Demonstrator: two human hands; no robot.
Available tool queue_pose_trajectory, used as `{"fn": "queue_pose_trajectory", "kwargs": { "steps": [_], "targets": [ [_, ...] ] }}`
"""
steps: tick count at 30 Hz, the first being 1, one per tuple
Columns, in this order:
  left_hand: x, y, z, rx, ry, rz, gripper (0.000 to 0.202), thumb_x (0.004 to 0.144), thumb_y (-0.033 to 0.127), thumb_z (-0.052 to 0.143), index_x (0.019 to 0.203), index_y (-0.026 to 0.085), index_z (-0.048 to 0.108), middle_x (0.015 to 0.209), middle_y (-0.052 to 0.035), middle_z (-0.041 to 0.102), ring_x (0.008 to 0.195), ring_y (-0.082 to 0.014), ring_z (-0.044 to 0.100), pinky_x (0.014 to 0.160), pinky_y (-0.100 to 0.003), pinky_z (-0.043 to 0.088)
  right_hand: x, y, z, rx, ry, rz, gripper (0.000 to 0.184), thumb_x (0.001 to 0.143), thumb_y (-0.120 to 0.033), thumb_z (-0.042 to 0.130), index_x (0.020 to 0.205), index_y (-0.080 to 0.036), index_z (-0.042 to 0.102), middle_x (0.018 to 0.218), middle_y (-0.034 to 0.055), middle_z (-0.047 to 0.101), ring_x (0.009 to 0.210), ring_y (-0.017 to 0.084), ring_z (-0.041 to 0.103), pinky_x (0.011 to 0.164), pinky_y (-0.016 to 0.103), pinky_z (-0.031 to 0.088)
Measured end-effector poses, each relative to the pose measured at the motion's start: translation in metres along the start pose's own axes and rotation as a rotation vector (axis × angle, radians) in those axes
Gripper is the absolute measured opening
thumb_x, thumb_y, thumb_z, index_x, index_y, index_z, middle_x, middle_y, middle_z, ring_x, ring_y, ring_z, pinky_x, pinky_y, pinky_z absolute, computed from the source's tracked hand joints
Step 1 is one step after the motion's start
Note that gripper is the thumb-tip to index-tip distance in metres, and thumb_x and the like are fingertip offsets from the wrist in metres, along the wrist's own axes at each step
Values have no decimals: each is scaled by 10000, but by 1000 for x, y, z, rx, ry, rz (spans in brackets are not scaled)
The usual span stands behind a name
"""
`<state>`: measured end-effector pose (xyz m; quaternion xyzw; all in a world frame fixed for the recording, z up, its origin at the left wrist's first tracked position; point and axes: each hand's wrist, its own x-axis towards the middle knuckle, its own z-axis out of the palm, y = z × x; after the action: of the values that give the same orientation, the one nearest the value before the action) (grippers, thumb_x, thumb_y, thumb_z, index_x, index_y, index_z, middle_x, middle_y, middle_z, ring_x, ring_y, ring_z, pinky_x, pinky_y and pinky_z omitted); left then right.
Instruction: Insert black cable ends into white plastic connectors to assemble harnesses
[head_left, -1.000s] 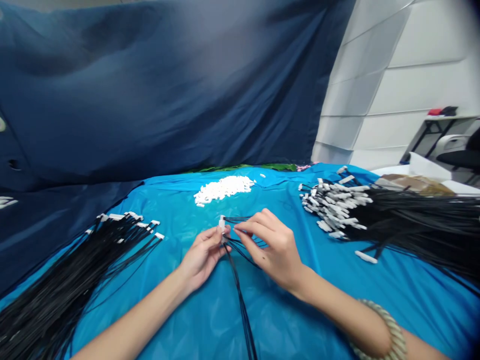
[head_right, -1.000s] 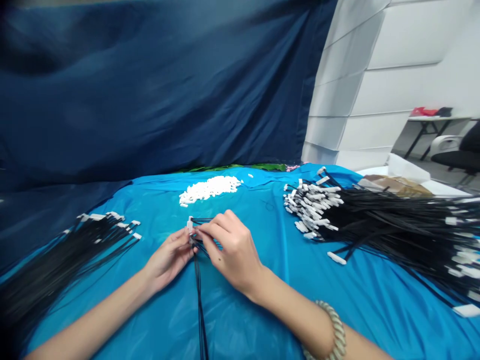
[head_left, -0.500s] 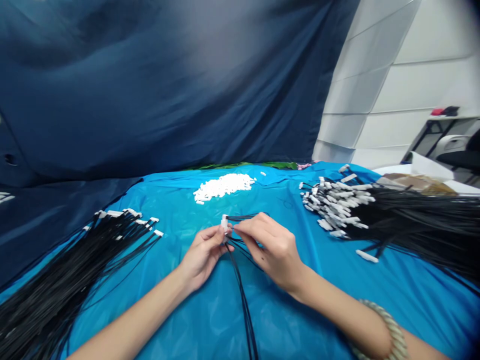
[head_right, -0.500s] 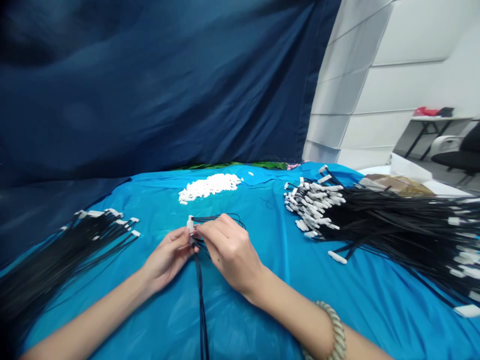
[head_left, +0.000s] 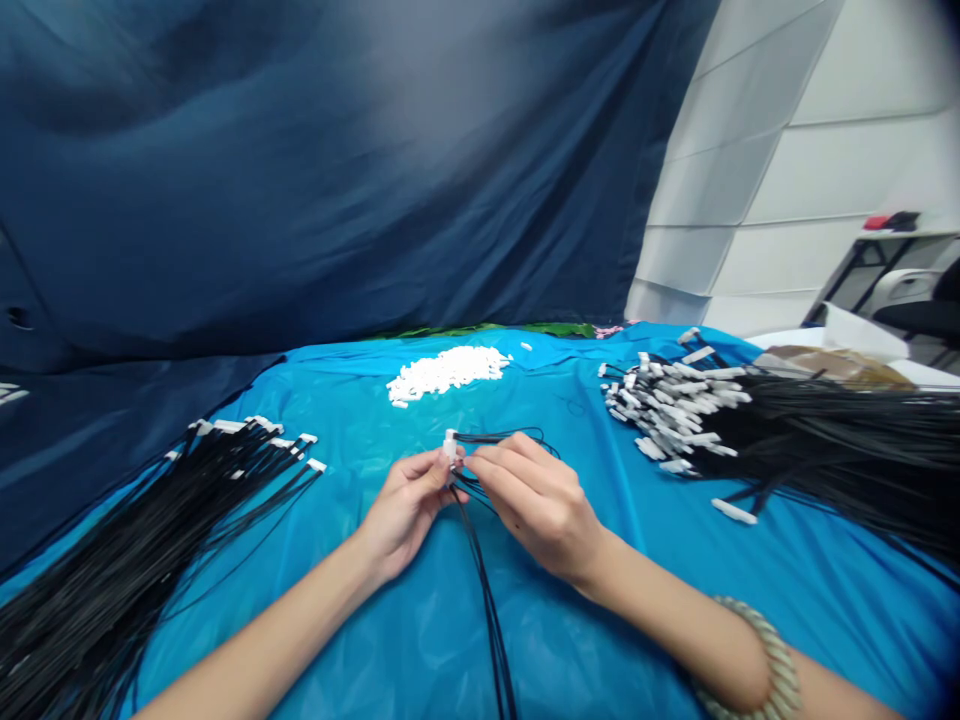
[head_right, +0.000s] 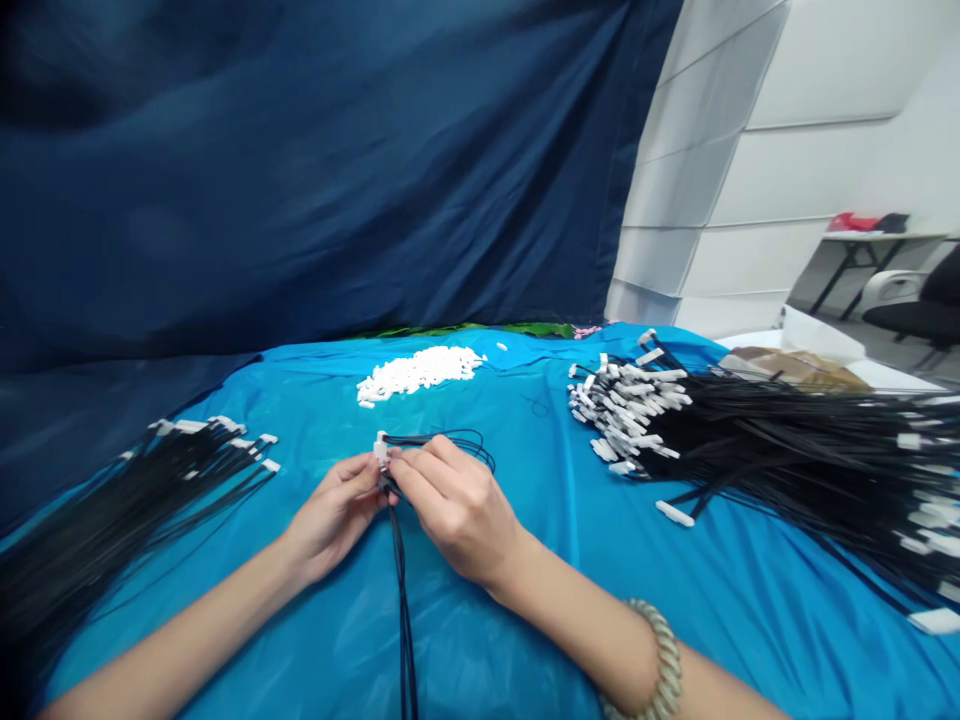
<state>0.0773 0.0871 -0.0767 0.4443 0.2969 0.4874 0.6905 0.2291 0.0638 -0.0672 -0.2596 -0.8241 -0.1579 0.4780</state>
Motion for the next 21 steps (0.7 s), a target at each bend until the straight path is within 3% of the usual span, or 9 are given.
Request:
{"fn": "queue_pose_trajectory", "kwargs": {
  "steps": [12,21],
  "targets": [
    [-1,1,2,44,-10,9,164,665,229,622,791,140,678,731,-53,613,649,-116,494,553,-212,422,1,1,1,-44,1,-22,177,773,-66,481,932,-61,559,853,96,607,696,158,462,621,279,434],
    [-1,0,2,102,-22,14,154,685,230,599,769,128,678,699,-50,592,622,-116,480,563,-232,420,3,0,1,-143,-96,-45,184,819,-99,417,895,-62,581,751,92,605,685,156,482,611,279,428]
  ]
}}
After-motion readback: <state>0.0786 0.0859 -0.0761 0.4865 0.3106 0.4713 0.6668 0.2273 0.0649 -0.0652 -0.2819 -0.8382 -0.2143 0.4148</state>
